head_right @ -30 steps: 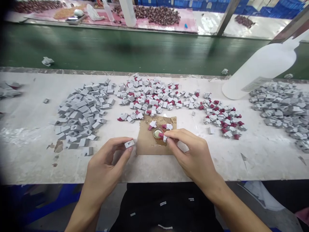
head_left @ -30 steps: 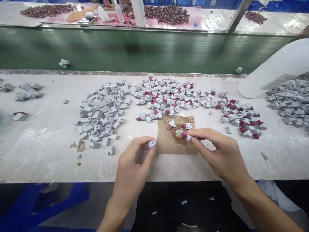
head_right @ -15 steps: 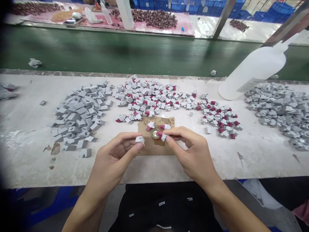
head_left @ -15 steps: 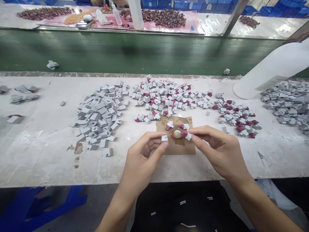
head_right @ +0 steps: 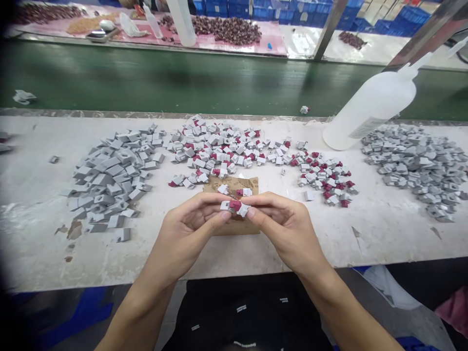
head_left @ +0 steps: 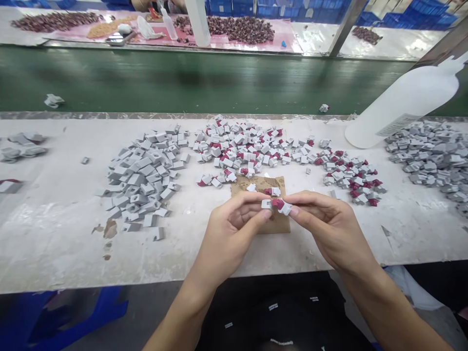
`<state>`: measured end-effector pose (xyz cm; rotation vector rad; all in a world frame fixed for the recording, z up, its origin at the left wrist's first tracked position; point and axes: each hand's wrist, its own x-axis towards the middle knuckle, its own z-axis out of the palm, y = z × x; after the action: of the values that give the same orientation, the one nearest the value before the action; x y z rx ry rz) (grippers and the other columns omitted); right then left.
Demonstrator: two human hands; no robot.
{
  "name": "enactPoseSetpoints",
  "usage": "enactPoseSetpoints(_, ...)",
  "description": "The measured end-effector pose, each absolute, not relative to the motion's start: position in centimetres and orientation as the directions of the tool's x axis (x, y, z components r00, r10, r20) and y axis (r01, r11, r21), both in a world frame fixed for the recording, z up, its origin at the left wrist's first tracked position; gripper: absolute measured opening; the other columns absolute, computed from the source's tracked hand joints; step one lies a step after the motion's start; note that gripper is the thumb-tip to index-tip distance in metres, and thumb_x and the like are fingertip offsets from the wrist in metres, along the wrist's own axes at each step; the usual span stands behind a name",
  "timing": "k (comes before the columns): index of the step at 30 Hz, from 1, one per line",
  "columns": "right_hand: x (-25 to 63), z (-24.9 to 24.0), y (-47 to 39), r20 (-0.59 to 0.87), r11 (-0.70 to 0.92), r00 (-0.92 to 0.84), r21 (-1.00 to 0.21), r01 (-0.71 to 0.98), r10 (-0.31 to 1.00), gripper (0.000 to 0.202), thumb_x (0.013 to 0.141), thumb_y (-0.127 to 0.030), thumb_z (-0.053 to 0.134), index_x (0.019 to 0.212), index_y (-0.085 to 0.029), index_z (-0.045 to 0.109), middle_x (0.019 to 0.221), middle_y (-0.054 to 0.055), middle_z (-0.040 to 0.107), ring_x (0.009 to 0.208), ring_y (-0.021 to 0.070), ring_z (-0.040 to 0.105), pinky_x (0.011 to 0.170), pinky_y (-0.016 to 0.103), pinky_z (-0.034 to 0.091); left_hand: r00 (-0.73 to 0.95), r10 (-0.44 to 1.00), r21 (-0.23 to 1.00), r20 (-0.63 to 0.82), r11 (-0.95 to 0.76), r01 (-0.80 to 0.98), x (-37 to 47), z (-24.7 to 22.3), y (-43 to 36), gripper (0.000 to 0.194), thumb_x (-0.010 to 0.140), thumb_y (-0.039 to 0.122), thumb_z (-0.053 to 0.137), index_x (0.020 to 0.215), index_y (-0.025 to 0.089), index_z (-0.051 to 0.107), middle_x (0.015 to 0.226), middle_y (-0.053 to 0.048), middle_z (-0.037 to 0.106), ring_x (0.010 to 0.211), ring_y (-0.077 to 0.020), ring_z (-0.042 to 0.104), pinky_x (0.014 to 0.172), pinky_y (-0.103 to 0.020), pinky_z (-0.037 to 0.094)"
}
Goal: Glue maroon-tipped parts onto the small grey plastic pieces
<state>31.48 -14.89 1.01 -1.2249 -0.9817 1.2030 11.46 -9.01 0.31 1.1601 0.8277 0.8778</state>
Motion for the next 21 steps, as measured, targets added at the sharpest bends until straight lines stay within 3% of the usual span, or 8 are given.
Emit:
enactPoseSetpoints(4,31.5,1.6,-14.8,-0.021,-0.019,0.151,-1.0,-0.014,0.988,0.016,0.104,-0.024,0.088,0.112,-0.036,0.096,0.111,0.001,0.093,0.105,0.0202,0.09,0.092,0.026,0.074,0.452,0.889,0.992,-0.066,0.108,-0.068,11.3,0.5,-8.9,0.013,0.103,0.029,0.087,0.115,0.025,0.087,0.112,-0.004,0.089,0.105,-0.0227,0.088,0.098,-0.034,0.075)
enactPoseSetpoints(7,31.4,2.0,-14.8,0.04,0.029,0.129,-0.996,0.084,0.991,0.021,0.105,-0.021,0.086,0.113,-0.037,0.096,0.112,0.002,0.092,0.107,0.0215,0.088,0.092,0.031,0.074,0.462,0.886,0.999,-0.043,0.036,0.025,11.0,1.0,-8.9,0.012,0.104,0.029,0.085,0.116,0.027,0.088,0.115,-0.005,0.088,0.108,-0.0257,0.086,0.099,-0.04,0.075)
enactPoseSetpoints(11,31.3,2.6,-15.1,0.101,0.088,0.111,-0.99,0.113,0.989,0.022,0.108,-0.02,0.081,0.115,-0.036,0.095,0.115,0.004,0.091,0.106,0.0242,0.086,0.09,0.038,0.073,0.484,0.875,0.991,0.018,-0.079,0.106,10.6,1.9,-8.7,0.01,0.107,0.029,0.081,0.115,0.03,0.088,0.115,-0.005,0.086,0.109,-0.0267,0.085,0.095,-0.041,0.074)
enactPoseSetpoints(15,32.1,3.8,-13.7,0.075,0.071,0.017,-0.986,0.148,0.997,0.024,0.108,-0.02,0.08,0.118,-0.036,0.094,0.117,0.003,0.09,0.111,0.0234,0.086,0.095,0.038,0.072,0.556,0.83,0.965,0.035,-0.174,0.198,10.5,3.2,-6.8,0.011,0.108,0.03,0.077,0.116,0.031,0.085,0.115,-0.005,0.086,0.105,-0.0263,0.084,0.093,-0.04,0.073)
enactPoseSetpoints(18,34.0,4.8,-9.7,0.063,0.071,-0.034,-0.943,0.326,0.997,0.022,0.107,-0.028,0.083,0.125,-0.033,0.093,0.121,0.003,0.09,0.112,0.024,0.085,0.097,0.039,0.072,0.575,0.817,0.896,0.042,-0.286,0.34,11.1,4.6,-3.3,0.011,0.106,0.033,0.073,0.111,0.03,0.082,0.104,-0.006,0.085,0.094,-0.0272,0.083,0.081,-0.039,0.071)
enactPoseSetpoints(21,37.2,4.9,-2.8,0.11,-0.02,0.157,-0.757,0.653,0.981,0.03,0.11,-0.025,0.075,0.137,-0.027,0.088,0.13,0.008,0.088,0.111,0.0268,0.083,0.099,0.045,0.07,0.52,0.843,0.756,0.135,-0.427,0.496,12.5,5.7,2.4,0.006,0.097,0.031,0.076,0.1,0.027,0.081,0.102,-0.008,0.083,0.091,-0.0298,0.079,0.081,-0.044,0.068)
